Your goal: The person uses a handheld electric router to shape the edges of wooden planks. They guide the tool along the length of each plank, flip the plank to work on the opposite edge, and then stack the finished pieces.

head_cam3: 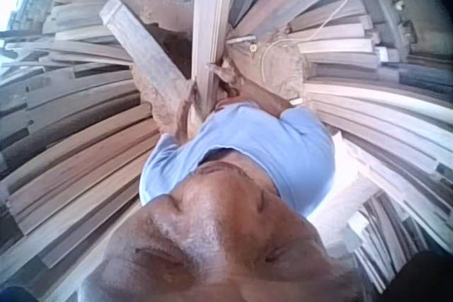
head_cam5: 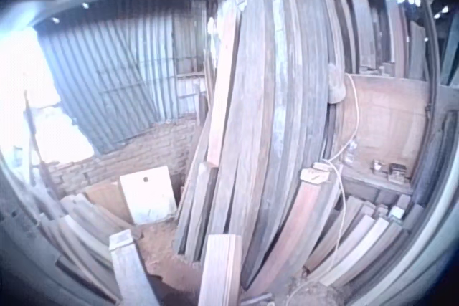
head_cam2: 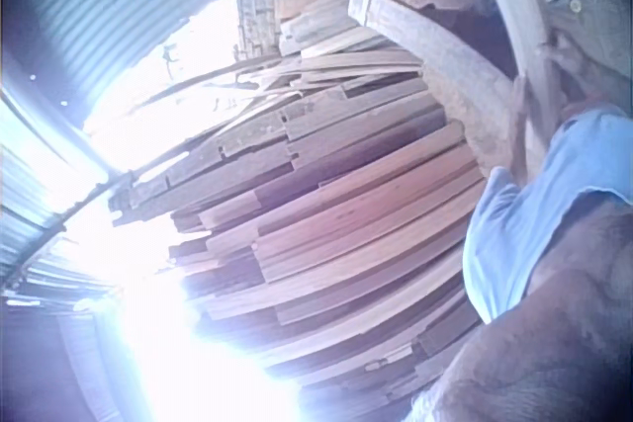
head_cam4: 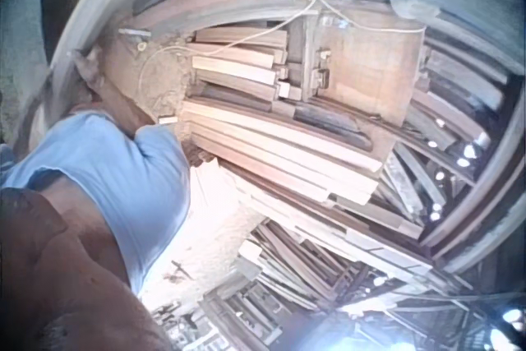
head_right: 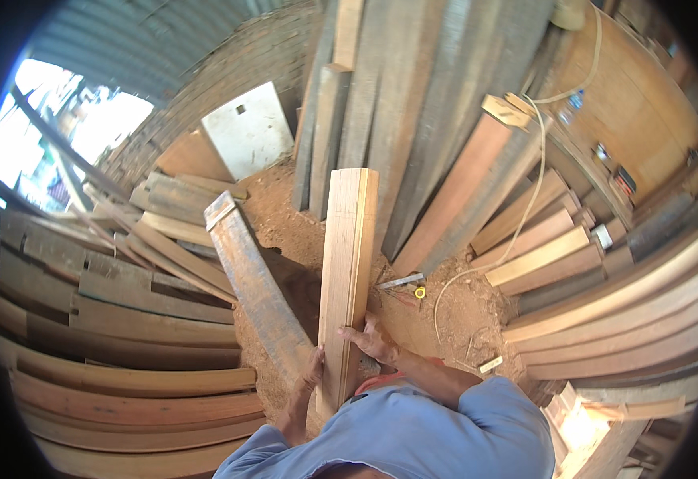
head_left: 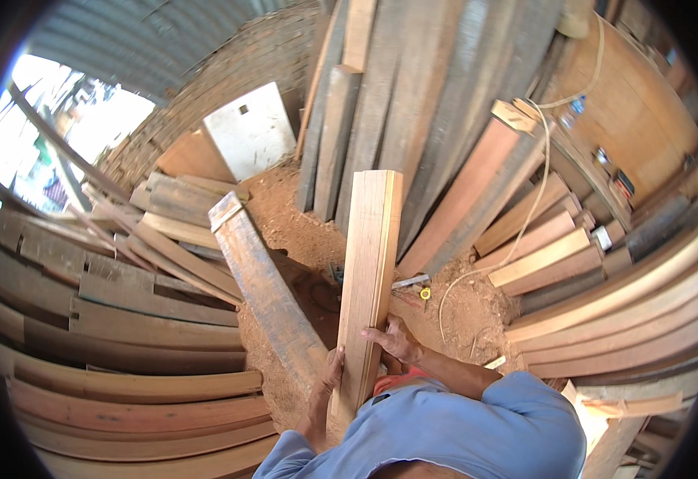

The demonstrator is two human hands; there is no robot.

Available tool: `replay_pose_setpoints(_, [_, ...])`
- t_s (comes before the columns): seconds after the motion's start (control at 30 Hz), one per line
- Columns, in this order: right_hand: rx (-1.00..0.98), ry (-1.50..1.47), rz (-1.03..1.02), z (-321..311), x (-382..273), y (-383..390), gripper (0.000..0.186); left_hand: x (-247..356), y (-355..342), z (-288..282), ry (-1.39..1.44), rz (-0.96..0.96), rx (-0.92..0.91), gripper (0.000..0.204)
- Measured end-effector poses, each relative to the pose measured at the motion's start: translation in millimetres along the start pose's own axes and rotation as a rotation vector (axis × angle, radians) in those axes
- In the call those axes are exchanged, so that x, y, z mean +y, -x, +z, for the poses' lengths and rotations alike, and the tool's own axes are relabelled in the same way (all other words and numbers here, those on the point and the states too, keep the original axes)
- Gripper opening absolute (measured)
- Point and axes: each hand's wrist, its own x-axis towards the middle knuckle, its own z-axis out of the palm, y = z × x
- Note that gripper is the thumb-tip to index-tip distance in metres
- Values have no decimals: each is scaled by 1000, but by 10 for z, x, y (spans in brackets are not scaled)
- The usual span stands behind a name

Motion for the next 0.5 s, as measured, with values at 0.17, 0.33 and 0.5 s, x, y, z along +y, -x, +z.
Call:
replay_pose_setpoints(0.17, [99,-24,-67,-495,-111,528,48,62,-133,329,-151,-38,-194,63])
replay_pose_setpoints(0.33, [124,-19,-101,-924,-194,1103,45,-167,-136,780,-237,277,-273,59])
replay_pose_setpoints(0.5, [258,252,-87,-1347,-150,1691,41,15,-71,1430,0,-28,-519,63])
